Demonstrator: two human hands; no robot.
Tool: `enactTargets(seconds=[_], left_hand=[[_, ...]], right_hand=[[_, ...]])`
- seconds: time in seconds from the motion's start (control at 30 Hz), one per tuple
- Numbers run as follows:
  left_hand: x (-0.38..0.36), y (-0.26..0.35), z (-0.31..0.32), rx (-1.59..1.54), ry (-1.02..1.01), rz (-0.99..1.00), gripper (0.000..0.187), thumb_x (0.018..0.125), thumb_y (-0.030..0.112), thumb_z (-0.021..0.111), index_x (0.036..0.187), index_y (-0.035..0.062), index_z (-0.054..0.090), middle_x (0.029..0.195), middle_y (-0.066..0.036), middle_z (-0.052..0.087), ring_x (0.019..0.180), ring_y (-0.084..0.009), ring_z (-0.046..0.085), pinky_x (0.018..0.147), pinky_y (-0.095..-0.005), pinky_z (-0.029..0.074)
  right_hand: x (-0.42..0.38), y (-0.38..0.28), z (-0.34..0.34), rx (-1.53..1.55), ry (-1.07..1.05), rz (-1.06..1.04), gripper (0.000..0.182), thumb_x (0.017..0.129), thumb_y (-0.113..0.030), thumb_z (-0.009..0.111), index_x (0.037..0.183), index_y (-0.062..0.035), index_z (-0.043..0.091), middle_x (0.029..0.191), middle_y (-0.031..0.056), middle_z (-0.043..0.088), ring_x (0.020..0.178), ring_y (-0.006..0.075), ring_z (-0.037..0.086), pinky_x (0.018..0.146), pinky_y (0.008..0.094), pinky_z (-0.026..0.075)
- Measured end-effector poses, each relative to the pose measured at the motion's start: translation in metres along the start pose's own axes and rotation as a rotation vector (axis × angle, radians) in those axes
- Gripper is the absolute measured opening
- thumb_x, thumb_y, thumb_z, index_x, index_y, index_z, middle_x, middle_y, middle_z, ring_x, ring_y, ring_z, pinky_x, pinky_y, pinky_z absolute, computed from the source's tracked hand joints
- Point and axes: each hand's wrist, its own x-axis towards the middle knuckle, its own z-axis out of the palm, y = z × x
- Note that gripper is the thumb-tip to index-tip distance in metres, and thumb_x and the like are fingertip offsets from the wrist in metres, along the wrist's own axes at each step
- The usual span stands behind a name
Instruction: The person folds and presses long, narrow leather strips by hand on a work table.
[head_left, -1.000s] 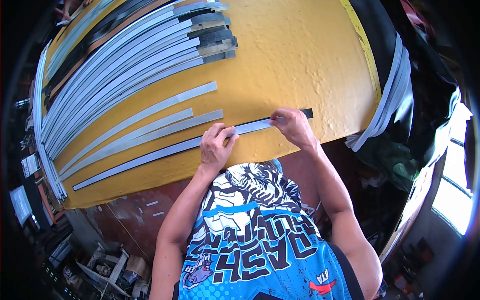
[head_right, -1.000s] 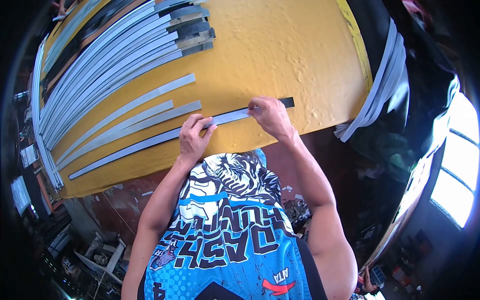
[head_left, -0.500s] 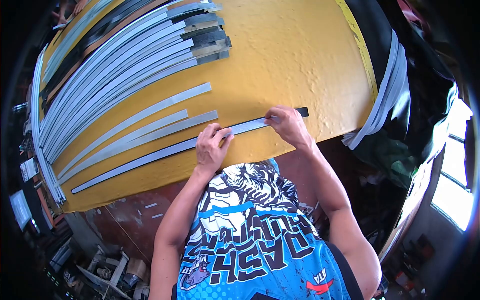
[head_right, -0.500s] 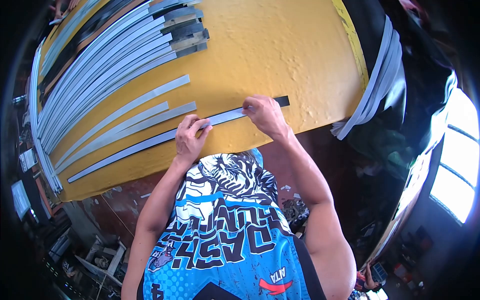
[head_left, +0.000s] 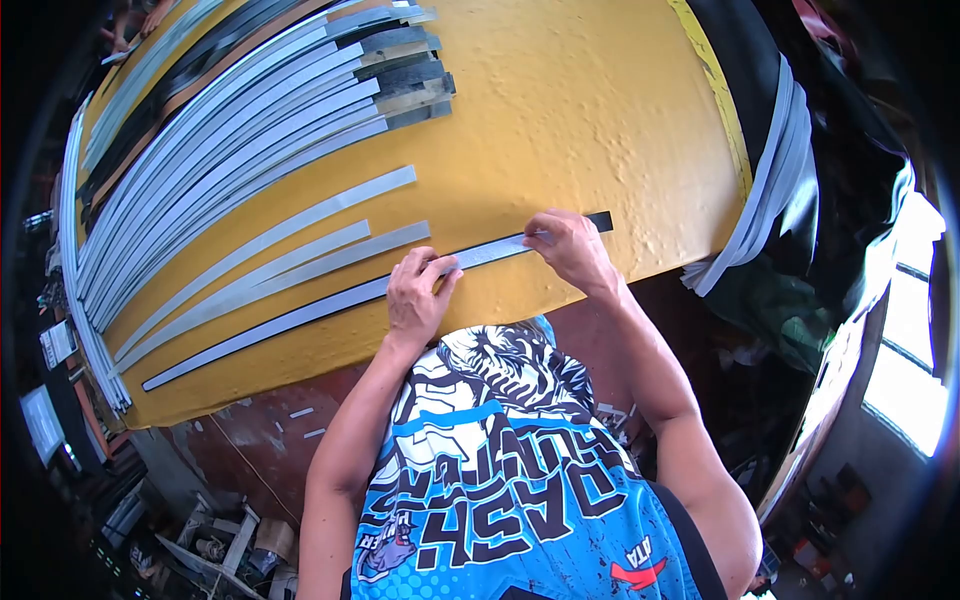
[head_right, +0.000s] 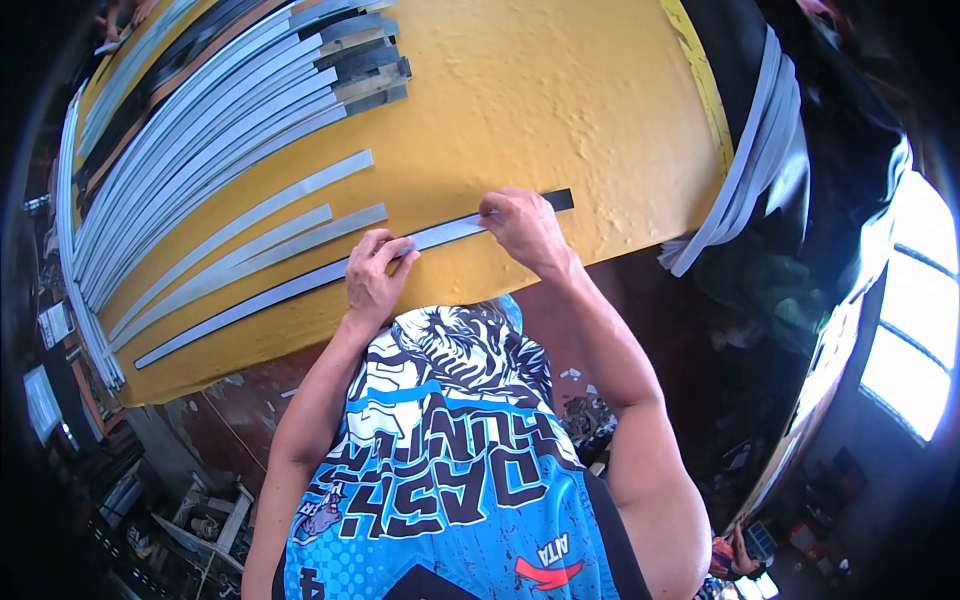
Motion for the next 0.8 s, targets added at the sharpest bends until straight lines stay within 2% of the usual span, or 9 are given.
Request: enactTargets(seconds=[0.33,0.5,0.63,0.7,0.8], left_hand=[[0.002,0.004,-0.003,0.012,-0.030,0.004,0.018,0.083,0.019,0.078,0.096,0.0077,0.074,0.096,-0.007,0.062,0.087,-0.0248,0.063,0.077,-0.0389,0.048],[0.003,0.015,-0.003,0.092,-0.068,0.031,0.017,0.086,0.012,0.071,0.101,0.0051,0.072,0.102,-0.010,0.063,0.091,-0.0273,0.064,0.079,-0.0407,0.050],[0.004,0.019,0.006,0.106,-0.111,0.044,0.018,0.084,0.006,0.071,0.101,0.0037,0.071,0.105,-0.012,0.063,0.092,-0.0301,0.065,0.082,-0.0421,0.053],[0.007,0.021,0.011,0.051,-0.154,0.111,0.018,0.085,0.003,0.065,0.102,0.0004,0.070,0.105,-0.013,0.064,0.097,-0.0304,0.065,0.084,-0.0427,0.053],[0.015,0.031,0.013,-0.003,-0.154,0.143,0.018,0.083,0.001,0.065,0.100,-0.0001,0.071,0.104,-0.012,0.065,0.095,-0.0302,0.065,0.086,-0.0426,0.053]], right_hand=[[0.001,0.000,0.001,-0.018,-0.013,0.018,0.013,0.085,-0.019,0.073,0.090,-0.0074,0.071,0.086,0.0105,0.068,0.085,0.0318,0.066,0.074,0.0432,0.052],[0.001,-0.001,0.000,-0.007,-0.003,0.018,0.013,0.084,-0.019,0.073,0.090,-0.0073,0.071,0.086,0.0105,0.068,0.086,0.0317,0.066,0.074,0.0434,0.052],[0.001,-0.001,0.001,-0.004,-0.015,0.034,0.013,0.084,-0.018,0.073,0.090,-0.0069,0.071,0.085,0.0108,0.068,0.085,0.0319,0.066,0.074,0.0436,0.052],[0.001,-0.002,0.001,-0.005,-0.011,0.036,0.012,0.084,-0.018,0.073,0.089,-0.0069,0.071,0.085,0.0110,0.068,0.085,0.0319,0.066,0.074,0.0436,0.052],[0.001,-0.002,0.001,-0.001,0.001,0.029,0.012,0.084,-0.017,0.073,0.089,-0.0066,0.071,0.085,0.0113,0.068,0.084,0.0321,0.066,0.074,0.0438,0.052]])
